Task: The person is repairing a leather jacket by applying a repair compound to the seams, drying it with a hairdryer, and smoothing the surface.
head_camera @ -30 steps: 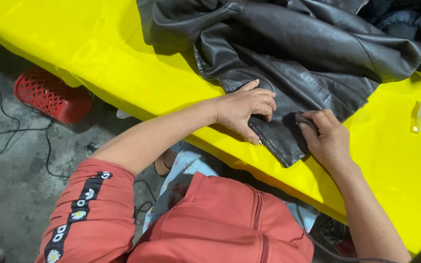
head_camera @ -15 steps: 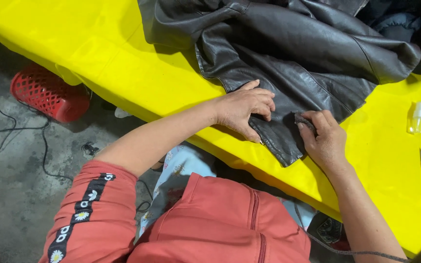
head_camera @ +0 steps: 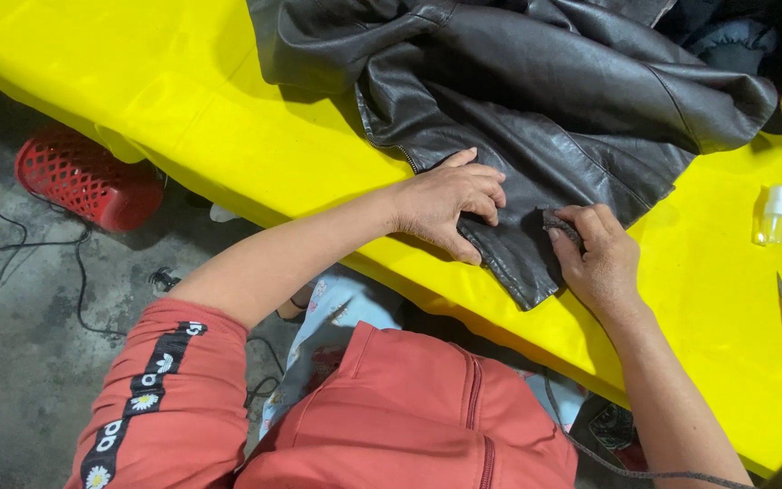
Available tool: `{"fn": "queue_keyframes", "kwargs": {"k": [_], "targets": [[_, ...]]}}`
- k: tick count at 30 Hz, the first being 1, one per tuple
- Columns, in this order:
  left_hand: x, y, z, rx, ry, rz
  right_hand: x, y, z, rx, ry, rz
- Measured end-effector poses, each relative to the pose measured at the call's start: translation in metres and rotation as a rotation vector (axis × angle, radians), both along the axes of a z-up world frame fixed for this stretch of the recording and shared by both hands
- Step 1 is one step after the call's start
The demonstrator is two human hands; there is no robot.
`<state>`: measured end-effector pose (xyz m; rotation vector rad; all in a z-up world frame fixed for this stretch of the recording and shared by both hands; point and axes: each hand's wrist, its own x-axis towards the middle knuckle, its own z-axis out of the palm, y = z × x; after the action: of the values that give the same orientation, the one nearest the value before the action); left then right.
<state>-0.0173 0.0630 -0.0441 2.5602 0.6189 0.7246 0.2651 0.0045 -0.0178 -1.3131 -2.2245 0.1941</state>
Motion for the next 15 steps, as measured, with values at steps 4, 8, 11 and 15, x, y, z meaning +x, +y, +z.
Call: {"fn": "queue_keyframes", "kwargs": {"k": [4,8,11,15], "targets": [[0.002,0.003,-0.006,0.007,-0.014,0.011,0.000,-0.001,0.000,-0.011,-0.006,-0.017],[0.004,0.006,-0.012,0.044,-0.018,0.014,-0.002,-0.004,0.002,-0.022,0.012,-0.020],[0.006,0.005,-0.015,0.107,-0.014,0.019,-0.003,-0.004,0.004,-0.034,0.062,-0.007],[0.013,0.003,-0.034,0.305,0.013,0.034,-0.008,-0.014,0.012,-0.030,0.226,0.044]]}}
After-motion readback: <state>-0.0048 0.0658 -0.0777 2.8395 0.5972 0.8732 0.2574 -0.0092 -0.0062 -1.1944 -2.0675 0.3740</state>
